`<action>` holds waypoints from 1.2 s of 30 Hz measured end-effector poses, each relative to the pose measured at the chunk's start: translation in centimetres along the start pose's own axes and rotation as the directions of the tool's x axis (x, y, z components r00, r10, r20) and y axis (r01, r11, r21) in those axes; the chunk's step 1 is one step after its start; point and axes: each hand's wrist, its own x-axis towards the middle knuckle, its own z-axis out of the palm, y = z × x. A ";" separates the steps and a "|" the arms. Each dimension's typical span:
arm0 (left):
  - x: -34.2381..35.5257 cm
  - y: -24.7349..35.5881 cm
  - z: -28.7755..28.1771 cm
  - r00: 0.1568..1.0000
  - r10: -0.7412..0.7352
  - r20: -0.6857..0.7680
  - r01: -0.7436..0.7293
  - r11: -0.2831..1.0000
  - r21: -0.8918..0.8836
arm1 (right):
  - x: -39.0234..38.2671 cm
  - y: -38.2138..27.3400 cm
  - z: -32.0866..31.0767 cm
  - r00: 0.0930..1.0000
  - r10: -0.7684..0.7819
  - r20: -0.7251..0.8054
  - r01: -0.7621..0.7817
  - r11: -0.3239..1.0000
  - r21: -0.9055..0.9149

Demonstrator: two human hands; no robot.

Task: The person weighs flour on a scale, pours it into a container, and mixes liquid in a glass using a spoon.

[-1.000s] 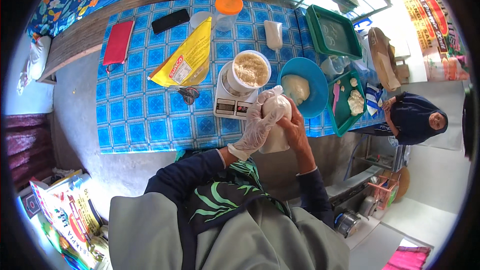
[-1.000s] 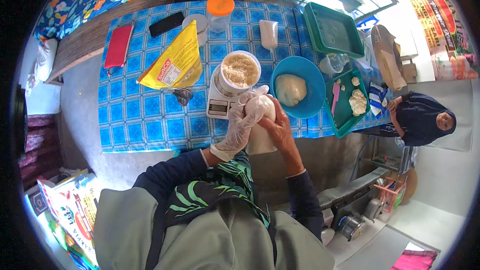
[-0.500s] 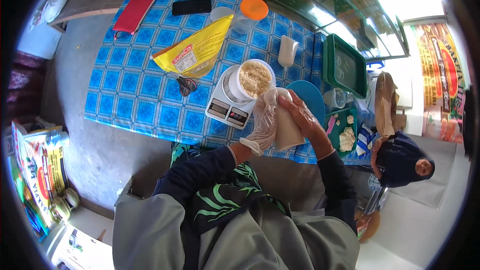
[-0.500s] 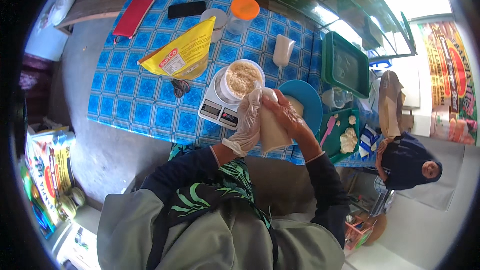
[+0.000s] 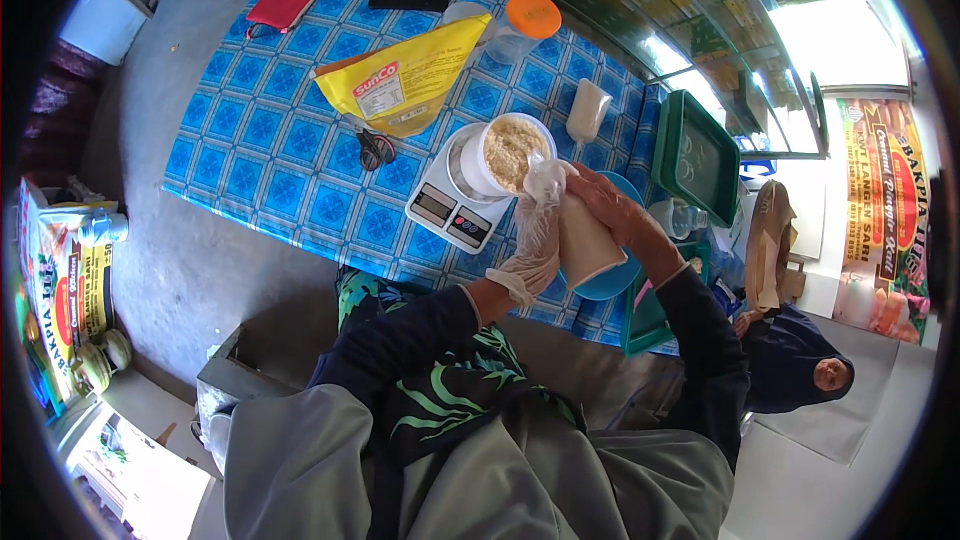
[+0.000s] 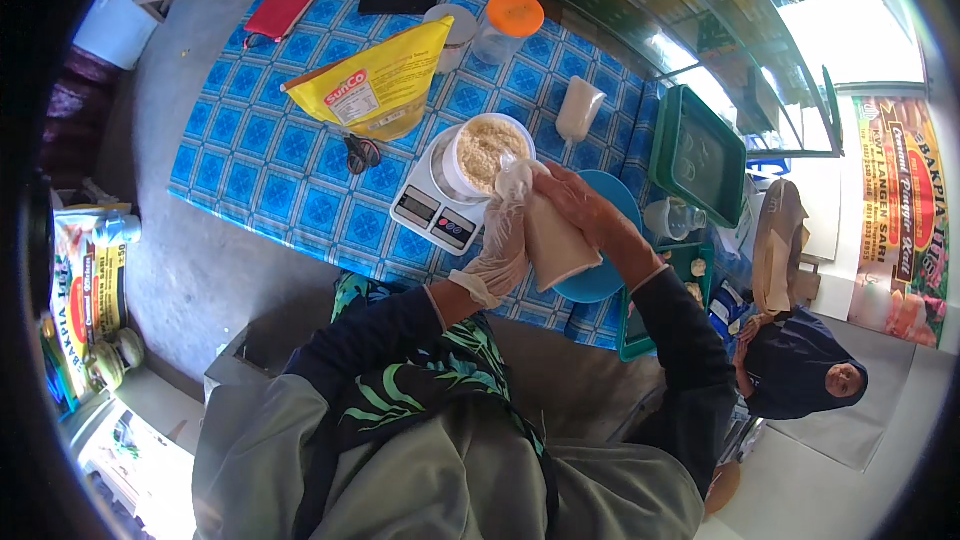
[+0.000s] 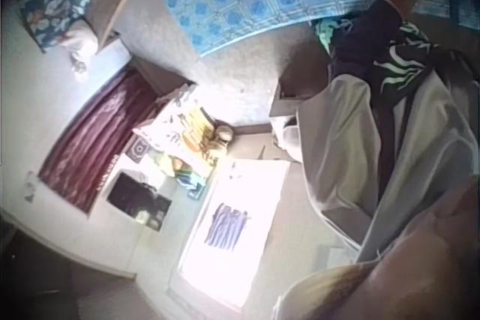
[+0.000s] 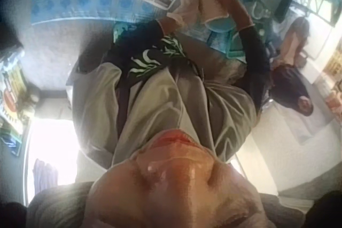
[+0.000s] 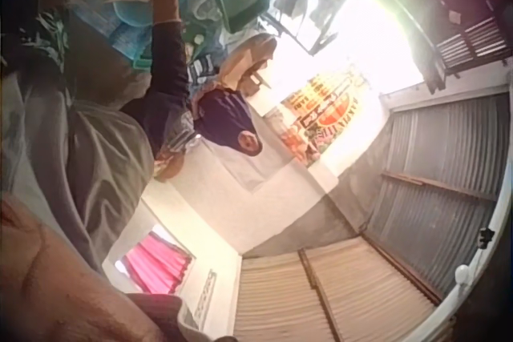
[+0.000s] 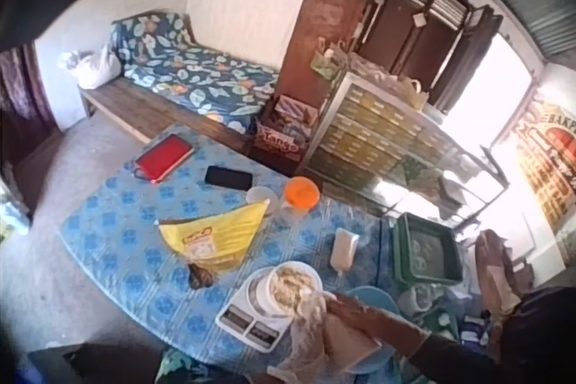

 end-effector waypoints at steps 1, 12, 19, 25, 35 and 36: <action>0.3 0.0 0.1 0.999 0.020 0.036 -0.022 0.999 0.045 | 0.0 1.2 0.0 0.994 -0.107 0.039 0.113 0.953 -0.281; 0.6 0.9 1.2 0.998 -0.019 -0.064 0.015 0.998 -0.060 | 3.7 -3.2 -0.8 0.824 0.522 0.222 -0.543 0.611 0.576; 0.0 0.4 1.7 0.981 -0.193 -0.034 0.185 0.969 -0.162 | 3.0 -1.2 -0.8 0.751 0.650 0.117 -0.591 0.582 0.559; 1.0 -0.1 0.9 0.999 -0.027 -0.026 0.026 0.998 -0.051 | 3.3 -5.0 -0.9 0.774 0.629 0.069 -0.550 0.615 0.565; 0.7 -0.5 0.9 0.998 0.004 -0.068 -0.003 1.000 0.020 | 2.1 -3.4 0.1 0.827 0.559 -0.067 -0.460 0.740 0.491; 0.7 -0.5 0.7 0.999 0.004 -0.037 -0.004 1.000 0.001 | 2.3 -4.0 -0.1 0.822 0.569 -0.038 -0.481 0.728 0.488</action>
